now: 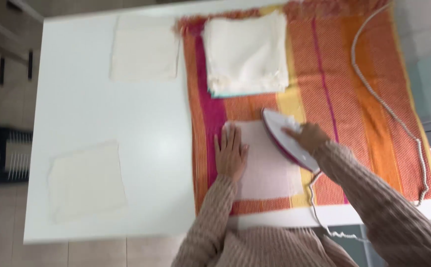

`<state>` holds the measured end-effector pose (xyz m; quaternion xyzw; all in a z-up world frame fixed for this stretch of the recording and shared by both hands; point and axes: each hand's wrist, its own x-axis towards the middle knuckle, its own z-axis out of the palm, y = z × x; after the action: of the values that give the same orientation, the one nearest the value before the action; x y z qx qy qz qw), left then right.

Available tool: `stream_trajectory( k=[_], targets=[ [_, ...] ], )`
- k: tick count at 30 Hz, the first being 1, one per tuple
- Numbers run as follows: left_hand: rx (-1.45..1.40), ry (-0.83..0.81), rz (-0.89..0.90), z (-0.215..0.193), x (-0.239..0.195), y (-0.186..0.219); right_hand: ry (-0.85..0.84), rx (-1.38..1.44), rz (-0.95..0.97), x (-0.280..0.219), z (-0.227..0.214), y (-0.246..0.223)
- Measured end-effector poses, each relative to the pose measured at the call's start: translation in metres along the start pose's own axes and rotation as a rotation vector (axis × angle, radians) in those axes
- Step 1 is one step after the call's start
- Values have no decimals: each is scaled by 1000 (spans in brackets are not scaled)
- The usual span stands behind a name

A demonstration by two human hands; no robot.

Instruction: Ironing small rectangular pieces of white fabric on a padded surface.

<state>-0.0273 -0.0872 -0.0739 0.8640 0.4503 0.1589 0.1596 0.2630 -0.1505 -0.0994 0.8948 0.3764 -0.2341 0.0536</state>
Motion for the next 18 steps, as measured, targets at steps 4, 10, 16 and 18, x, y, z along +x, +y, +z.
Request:
stream_trajectory(
  k=[4, 10, 16, 18],
  targets=[
    [13, -85, 2, -2, -7, 0, -62, -29, -9, 1, -6, -4],
    [-59, 139, 69, -19, 0, 1, -238, 413, 354, -10, 8, -28],
    [-969, 465, -126, -5, -3, -21, 71, 111, -36, -100, 115, -50],
    [-972, 471, -106, 1, -7, -23, -157, 160, -99, -146, 94, -66]
  ],
)
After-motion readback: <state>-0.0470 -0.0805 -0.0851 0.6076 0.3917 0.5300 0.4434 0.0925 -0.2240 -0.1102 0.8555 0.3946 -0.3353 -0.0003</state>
